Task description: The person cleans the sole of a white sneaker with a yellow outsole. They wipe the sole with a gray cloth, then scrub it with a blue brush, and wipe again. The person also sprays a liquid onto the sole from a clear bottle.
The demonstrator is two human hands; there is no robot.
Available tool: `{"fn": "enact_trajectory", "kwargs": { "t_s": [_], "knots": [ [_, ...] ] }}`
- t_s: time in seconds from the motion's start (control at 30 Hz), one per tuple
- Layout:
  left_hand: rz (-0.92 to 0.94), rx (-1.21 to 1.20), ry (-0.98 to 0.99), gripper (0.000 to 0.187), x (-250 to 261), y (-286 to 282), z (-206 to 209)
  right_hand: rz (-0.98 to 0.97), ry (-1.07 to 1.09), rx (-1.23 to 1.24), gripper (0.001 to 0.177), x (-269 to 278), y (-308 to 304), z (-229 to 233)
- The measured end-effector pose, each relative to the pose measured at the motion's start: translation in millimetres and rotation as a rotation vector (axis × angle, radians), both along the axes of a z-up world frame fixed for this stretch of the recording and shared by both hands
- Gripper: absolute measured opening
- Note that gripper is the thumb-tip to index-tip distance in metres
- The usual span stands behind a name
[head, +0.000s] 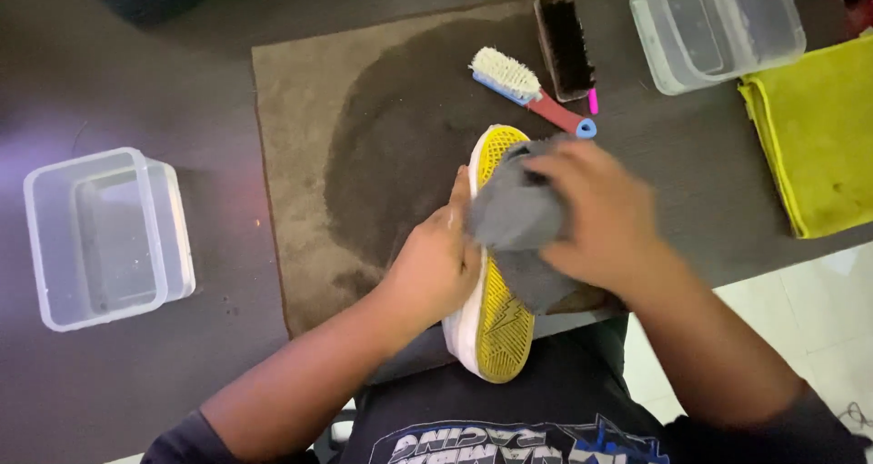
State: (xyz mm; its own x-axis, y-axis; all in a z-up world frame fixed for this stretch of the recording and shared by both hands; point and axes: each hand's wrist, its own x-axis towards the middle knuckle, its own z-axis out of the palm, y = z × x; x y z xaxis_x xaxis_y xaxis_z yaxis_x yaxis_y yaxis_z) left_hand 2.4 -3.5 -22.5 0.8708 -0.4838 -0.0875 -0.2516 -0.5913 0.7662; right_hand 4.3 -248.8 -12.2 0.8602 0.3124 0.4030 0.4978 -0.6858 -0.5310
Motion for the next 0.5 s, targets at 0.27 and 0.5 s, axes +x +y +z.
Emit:
{"fn": "enact_trajectory", "kwargs": {
  "t_s": [0.27, 0.5],
  "knots": [
    [-0.029, 0.240, 0.100, 0.067, 1, -1, 3, -0.175, 0.223, -0.617, 0.061, 61, 27, -32],
    [-0.041, 0.308, 0.041, 0.066, 5, -4, 3, -0.214, 0.328, -0.594, 0.049, 96, 42, -3]
  ]
}}
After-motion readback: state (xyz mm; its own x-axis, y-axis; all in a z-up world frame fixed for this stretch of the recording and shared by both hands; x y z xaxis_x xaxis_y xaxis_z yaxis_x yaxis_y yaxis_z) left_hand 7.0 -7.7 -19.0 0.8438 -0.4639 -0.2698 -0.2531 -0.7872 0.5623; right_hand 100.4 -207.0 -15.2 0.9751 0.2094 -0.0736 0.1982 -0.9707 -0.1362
